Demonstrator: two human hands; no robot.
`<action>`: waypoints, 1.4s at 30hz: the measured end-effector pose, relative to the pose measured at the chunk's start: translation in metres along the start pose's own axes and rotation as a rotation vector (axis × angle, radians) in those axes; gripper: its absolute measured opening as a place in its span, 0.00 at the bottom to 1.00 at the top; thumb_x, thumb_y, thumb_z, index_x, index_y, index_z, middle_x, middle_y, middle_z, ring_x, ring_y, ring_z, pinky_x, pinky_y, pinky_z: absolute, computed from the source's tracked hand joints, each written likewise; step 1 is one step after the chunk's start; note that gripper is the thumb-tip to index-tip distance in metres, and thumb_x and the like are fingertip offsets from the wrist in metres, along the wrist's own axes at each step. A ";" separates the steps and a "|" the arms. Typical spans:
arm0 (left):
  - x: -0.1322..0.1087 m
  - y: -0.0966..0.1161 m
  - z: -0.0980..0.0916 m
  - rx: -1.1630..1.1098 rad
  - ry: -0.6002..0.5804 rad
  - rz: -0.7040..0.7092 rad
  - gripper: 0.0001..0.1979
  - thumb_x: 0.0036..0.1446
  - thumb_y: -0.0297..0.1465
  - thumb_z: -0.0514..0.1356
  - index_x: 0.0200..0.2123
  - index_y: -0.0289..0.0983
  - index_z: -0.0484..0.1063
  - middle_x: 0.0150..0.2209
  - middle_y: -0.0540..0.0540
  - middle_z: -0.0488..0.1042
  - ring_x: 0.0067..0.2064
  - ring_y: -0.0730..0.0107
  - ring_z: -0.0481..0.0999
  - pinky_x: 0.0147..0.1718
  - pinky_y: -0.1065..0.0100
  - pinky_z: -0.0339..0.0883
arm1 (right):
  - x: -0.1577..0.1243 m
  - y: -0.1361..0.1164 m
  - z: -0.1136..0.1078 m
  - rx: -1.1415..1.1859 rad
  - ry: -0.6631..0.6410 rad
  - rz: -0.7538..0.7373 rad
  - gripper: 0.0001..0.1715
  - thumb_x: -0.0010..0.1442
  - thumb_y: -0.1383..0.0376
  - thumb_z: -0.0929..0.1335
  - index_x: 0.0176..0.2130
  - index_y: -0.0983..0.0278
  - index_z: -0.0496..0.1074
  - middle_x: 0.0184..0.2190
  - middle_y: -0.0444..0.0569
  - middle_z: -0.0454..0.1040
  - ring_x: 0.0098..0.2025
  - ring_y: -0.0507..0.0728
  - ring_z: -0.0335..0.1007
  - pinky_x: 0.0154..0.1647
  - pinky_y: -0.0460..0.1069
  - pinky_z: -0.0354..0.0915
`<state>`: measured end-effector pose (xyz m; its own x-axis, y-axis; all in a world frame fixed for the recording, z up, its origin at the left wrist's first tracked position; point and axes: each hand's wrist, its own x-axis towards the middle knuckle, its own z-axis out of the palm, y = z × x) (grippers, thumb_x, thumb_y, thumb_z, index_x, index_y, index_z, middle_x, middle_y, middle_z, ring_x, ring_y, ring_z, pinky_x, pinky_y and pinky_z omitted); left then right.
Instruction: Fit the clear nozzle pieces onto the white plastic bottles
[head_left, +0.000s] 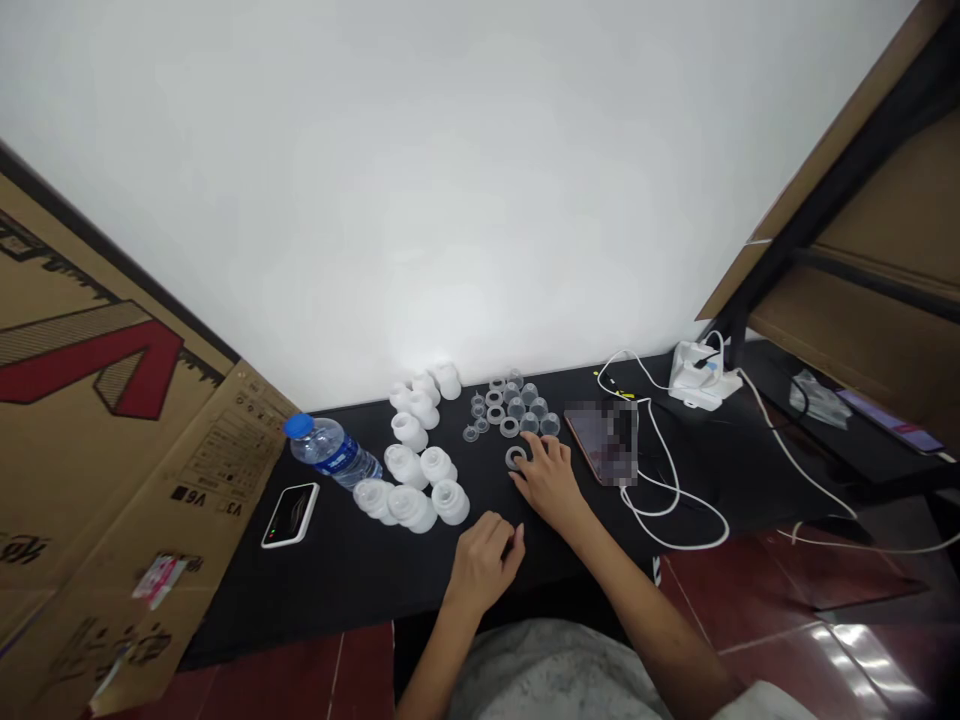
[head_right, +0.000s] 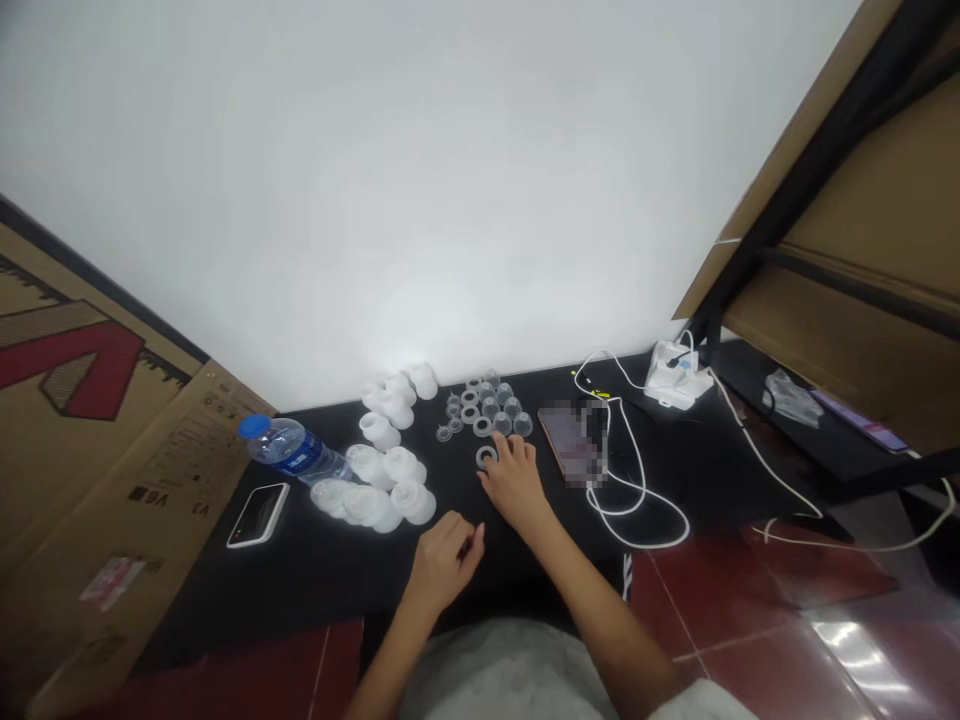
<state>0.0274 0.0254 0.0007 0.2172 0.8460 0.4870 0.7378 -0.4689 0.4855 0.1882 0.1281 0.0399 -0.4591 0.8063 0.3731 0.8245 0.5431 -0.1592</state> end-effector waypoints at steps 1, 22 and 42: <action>0.000 0.000 -0.001 -0.010 0.033 -0.018 0.13 0.73 0.27 0.56 0.32 0.41 0.70 0.30 0.46 0.72 0.34 0.62 0.75 0.33 0.63 0.69 | -0.006 -0.004 -0.002 0.012 -0.017 -0.034 0.08 0.68 0.65 0.74 0.47 0.57 0.83 0.67 0.57 0.69 0.60 0.75 0.62 0.56 0.67 0.64; 0.002 -0.005 0.006 -0.009 0.230 -0.074 0.16 0.71 0.22 0.60 0.58 0.40 0.77 0.62 0.37 0.75 0.56 0.57 0.82 0.56 0.55 0.83 | -0.049 0.024 0.031 0.503 0.192 0.247 0.13 0.76 0.58 0.66 0.52 0.59 0.77 0.53 0.58 0.81 0.54 0.70 0.76 0.58 0.67 0.71; 0.006 -0.001 -0.001 -0.162 0.234 -0.101 0.08 0.71 0.24 0.61 0.50 0.41 0.76 0.58 0.38 0.79 0.61 0.55 0.81 0.59 0.52 0.80 | -0.058 -0.006 0.026 0.892 0.120 0.235 0.11 0.69 0.63 0.72 0.50 0.55 0.82 0.38 0.49 0.82 0.37 0.60 0.79 0.40 0.54 0.76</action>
<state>0.0273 0.0310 0.0038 -0.0193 0.8175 0.5756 0.6327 -0.4358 0.6401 0.2013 0.0838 -0.0042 -0.2343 0.9157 0.3266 0.3097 0.3887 -0.8677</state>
